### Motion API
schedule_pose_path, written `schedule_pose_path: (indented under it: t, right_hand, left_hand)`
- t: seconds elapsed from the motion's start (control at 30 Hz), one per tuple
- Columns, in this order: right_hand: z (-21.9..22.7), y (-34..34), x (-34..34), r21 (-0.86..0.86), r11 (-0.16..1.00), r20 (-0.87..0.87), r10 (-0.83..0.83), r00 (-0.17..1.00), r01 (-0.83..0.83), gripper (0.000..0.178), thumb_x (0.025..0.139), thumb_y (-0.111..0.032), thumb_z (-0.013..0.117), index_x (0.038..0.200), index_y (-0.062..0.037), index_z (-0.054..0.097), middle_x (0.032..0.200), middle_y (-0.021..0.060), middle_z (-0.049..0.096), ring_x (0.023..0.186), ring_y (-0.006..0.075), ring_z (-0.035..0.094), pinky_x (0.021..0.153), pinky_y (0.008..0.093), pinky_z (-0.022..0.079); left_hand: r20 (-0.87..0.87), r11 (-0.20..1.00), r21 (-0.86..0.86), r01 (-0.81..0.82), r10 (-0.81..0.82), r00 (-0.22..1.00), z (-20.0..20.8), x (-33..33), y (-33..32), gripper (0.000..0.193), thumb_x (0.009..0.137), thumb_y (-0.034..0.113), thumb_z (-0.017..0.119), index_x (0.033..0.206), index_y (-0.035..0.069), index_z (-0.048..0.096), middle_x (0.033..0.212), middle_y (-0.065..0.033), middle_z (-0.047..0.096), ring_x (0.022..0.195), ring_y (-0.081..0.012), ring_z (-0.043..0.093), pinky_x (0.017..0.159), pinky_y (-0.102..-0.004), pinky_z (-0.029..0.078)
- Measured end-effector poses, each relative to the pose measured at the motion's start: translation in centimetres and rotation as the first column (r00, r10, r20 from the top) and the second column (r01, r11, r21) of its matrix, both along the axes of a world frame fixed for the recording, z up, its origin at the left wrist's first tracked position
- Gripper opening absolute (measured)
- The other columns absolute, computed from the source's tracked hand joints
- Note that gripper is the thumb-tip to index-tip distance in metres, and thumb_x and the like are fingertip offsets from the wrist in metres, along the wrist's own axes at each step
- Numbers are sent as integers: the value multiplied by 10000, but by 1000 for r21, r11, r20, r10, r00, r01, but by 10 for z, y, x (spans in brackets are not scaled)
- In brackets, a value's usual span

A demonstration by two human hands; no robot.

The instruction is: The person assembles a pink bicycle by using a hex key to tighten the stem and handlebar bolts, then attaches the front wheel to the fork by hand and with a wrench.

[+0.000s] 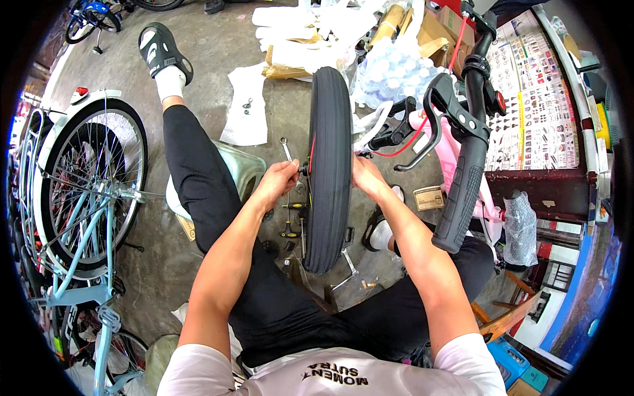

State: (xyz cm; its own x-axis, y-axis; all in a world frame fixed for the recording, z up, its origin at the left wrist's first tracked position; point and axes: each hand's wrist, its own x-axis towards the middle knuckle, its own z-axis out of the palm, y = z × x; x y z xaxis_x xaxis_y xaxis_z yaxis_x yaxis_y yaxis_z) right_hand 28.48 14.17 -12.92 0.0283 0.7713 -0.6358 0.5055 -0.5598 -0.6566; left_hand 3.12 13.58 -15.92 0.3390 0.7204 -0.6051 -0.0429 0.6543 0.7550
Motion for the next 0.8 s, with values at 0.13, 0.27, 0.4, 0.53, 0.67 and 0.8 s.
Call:
schedule_pose_path:
  t: [0.13, 0.27, 0.4, 0.53, 0.67, 0.8]
  right_hand:
    - [-15, 1, 4, 9, 1000, 24, 14, 1000, -14, 911, 949, -804, 290, 666, -25, 667, 693, 132, 649, 740, 267, 642, 722, 390, 476]
    - [-12, 2, 4, 19, 1000, 53, 24, 998, -25, 925, 943, -809, 285, 661, -17, 672, 725, 161, 670, 809, 303, 661, 780, 400, 482]
    - [-1, 2, -1, 40, 999, 71, 8, 997, -11, 925, 941, -812, 294, 657, -18, 673, 737, 159, 678, 825, 299, 670, 801, 397, 486]
    - [-6, 4, 3, 15, 999, 73, 29, 997, -31, 915, 942, -808, 311, 659, -17, 673, 760, 155, 694, 848, 295, 677, 824, 393, 487]
    - [-7, 3, 3, 13, 1000, 60, 0, 998, -1, 900, 950, -788, 311, 651, -16, 663, 774, 161, 698, 862, 312, 678, 846, 405, 484]
    - [-1, 5, 3, 35, 996, 109, 77, 991, -82, 890, 954, -776, 309, 651, -14, 657, 775, 166, 692, 871, 329, 677, 864, 418, 481]
  left_hand:
    - [-31, 1000, 9, 1, -1, 1000, -4, 2, 0, 413, 1060, 399, 530, 763, 113, 536, 597, 60, 378, 520, -81, 295, 514, -291, 238]
    - [-29, 1000, 15, 8, -8, 1000, -9, 2, 1, 413, 1061, 402, 526, 765, 114, 547, 592, 59, 388, 510, -83, 299, 507, -291, 244]
    - [-31, 1000, -3, 7, -8, 999, -10, 1, 2, 411, 1059, 403, 527, 768, 115, 552, 595, 56, 406, 513, -80, 320, 504, -287, 255]
    - [-50, 1000, 0, 24, -24, 998, -9, 2, 3, 409, 1056, 409, 534, 772, 116, 558, 598, 54, 420, 518, -80, 339, 504, -285, 265]
    - [-39, 1000, -6, 12, -12, 999, -11, 3, 2, 412, 1056, 410, 536, 770, 114, 557, 601, 53, 422, 524, -81, 345, 505, -285, 270]
    - [-37, 1000, -4, 5, -5, 999, -13, 3, 1, 416, 1057, 411, 534, 769, 111, 556, 607, 53, 423, 527, -82, 346, 506, -285, 270]
